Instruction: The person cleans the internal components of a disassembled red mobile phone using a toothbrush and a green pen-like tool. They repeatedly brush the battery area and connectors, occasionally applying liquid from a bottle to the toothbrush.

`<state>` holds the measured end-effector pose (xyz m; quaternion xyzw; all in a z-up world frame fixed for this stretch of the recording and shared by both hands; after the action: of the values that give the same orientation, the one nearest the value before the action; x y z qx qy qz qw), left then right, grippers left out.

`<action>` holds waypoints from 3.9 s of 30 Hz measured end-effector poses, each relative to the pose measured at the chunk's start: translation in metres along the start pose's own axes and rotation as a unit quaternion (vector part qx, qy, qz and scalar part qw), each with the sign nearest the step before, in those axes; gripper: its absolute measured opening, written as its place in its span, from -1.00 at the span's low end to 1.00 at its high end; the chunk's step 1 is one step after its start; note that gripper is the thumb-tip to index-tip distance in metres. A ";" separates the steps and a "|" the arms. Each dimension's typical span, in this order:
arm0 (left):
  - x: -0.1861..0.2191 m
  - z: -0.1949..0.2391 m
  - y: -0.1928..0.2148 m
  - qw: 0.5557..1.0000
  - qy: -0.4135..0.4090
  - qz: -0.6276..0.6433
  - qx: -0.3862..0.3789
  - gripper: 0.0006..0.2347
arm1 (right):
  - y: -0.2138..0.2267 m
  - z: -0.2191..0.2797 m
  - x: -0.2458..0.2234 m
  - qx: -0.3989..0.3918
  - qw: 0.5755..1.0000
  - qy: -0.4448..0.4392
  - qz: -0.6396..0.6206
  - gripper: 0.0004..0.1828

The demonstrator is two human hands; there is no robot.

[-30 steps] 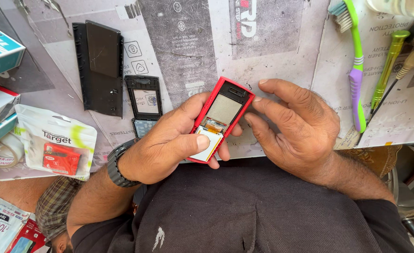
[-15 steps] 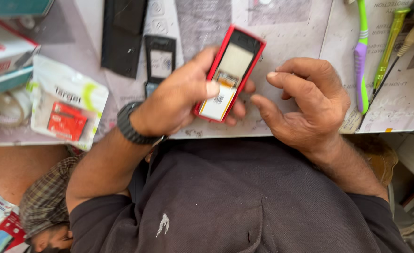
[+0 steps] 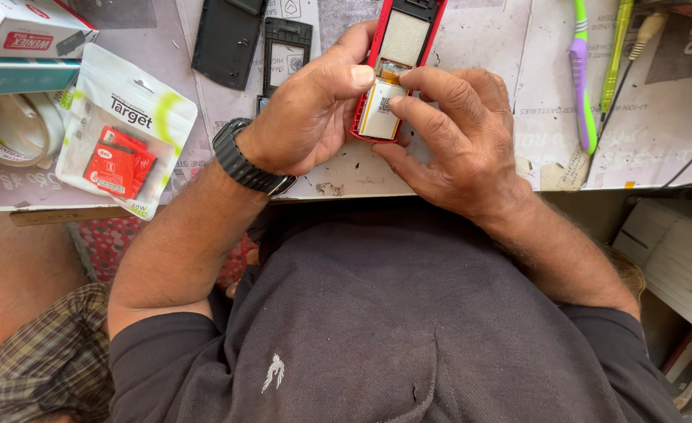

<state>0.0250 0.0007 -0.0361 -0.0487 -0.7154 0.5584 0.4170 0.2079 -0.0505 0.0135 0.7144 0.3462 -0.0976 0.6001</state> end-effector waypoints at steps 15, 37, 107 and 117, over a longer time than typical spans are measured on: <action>0.000 -0.001 -0.003 0.999 -0.020 -0.044 -0.002 -0.53 | 0.004 0.001 -0.005 -0.004 0.998 0.037 0.054 -0.51; 0.010 -0.004 -0.012 0.999 0.034 -0.026 -0.002 -0.52 | 0.019 0.020 0.024 0.133 0.988 -0.063 -0.056 -0.74; 0.015 0.022 -0.040 0.496 -0.219 -0.833 -0.114 -0.61 | 0.007 0.007 0.040 0.070 0.981 -0.170 -0.062 -0.84; 0.016 0.021 -0.040 0.486 -0.211 -0.840 -0.116 -0.64 | 0.007 0.008 0.041 0.060 0.979 -0.177 -0.077 -0.83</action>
<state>0.0166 -0.0218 0.0052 0.6469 -0.5410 -0.1514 0.5157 0.2452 -0.0429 -0.0056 0.6916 0.2819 -0.2891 0.5988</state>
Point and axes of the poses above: each hand's wrist, its own z-axis away from the middle knuckle, its own y-axis out of the back of the hand, x = y × z, the point moved 3 cm from there along -z, towards the middle knuckle, and after that the axes turned 14 degrees about -y, right-handed, at the moved point
